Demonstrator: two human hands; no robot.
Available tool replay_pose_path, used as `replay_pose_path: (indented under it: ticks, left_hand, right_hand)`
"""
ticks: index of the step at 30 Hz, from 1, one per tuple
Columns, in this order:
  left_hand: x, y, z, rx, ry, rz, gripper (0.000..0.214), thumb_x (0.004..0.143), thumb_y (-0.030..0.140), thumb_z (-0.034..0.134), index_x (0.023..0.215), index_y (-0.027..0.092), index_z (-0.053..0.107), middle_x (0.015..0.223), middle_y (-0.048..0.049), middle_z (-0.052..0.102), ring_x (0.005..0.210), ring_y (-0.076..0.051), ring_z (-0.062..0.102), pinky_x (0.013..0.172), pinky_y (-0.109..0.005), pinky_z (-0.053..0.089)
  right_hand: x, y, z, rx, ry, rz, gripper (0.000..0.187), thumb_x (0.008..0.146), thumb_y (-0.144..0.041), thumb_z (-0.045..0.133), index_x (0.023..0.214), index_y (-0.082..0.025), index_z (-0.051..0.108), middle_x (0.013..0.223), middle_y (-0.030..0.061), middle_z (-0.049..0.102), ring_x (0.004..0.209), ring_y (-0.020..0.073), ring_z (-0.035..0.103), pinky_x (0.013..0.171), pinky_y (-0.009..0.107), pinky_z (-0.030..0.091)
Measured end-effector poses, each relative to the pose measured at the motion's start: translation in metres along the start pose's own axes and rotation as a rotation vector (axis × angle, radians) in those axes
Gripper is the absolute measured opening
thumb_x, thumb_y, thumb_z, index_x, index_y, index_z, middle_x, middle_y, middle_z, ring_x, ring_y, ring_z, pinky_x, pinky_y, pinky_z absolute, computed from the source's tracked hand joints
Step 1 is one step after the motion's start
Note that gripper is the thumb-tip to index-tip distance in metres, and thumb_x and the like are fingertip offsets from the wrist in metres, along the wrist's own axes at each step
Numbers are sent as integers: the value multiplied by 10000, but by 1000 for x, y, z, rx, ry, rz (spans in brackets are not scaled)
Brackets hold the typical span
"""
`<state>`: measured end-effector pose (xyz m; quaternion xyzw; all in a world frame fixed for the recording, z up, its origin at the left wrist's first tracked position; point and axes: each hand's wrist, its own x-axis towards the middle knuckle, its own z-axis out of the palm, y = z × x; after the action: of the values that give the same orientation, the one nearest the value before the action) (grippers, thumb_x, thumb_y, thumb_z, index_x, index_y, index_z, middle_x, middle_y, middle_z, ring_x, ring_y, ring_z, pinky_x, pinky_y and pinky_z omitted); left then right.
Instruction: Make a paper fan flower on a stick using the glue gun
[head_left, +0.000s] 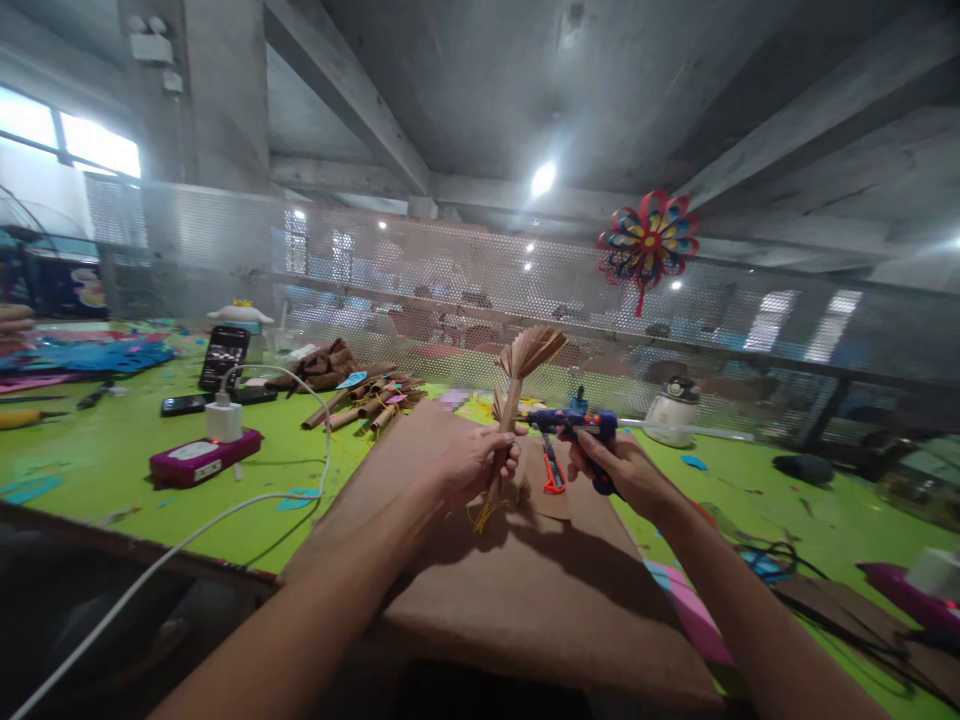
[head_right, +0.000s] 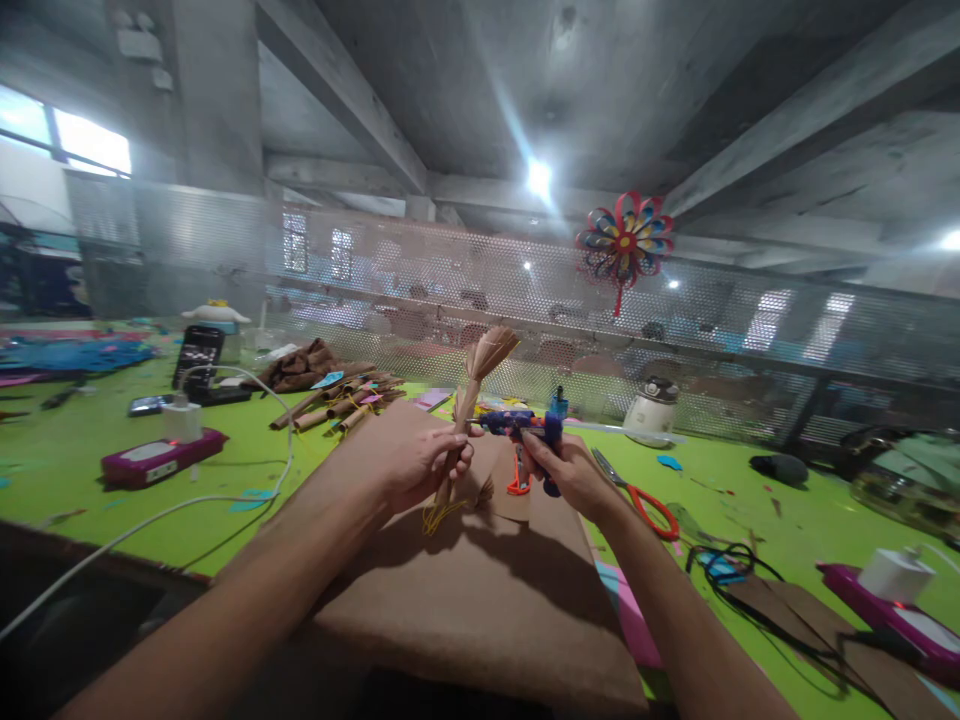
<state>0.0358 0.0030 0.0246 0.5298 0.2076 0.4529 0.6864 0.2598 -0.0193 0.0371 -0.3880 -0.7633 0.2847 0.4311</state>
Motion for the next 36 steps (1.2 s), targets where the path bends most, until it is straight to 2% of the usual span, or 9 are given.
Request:
replay_pose_path:
  ticks: [10,17,25,31,36]
  left_hand:
    - [2,-1,-3,2,-8,0,97,776,164,550,856,110,551,637,-7,541,504,-64,462,501,-182,348]
    - [0,1,-1,-17,4,-16,184,788,153,535,962,102,565,656,-7,535,523,-64,473,510,-169,359]
    - [-1,1,0,-24,12,-9,174,790,149,541,952,94,569,652,-10,536,525,-66,481,508,-167,364]
    - [1,0,-3,-35,-4,-17,173,782,174,573,937,98,578,649,-7,535,518,-64,475,492,-164,353]
    - [0,1,-3,-31,-5,-21,199,785,175,568,968,97,574,659,-7,541,526,-64,481,509,-166,361]
  right_hand:
    - [0,-2,0,-48,-25,-35,484,880,-556,418,605,-167,506,549,-4,461,550,133,506,581,280,410]
    - [0,-5,3,9,-2,-34,461,868,-556,442,637,-164,516,552,-20,445,547,129,507,570,274,390]
    - [0,0,0,-47,-4,-27,492,877,-558,423,587,-167,495,542,-2,474,543,133,515,585,280,406]
    - [0,-2,2,-29,-4,-12,498,845,-604,439,656,-159,557,536,0,466,553,147,518,577,286,426]
    - [0,-4,3,-26,19,-17,515,843,-614,428,578,-175,478,540,-2,458,550,141,515,576,282,414]
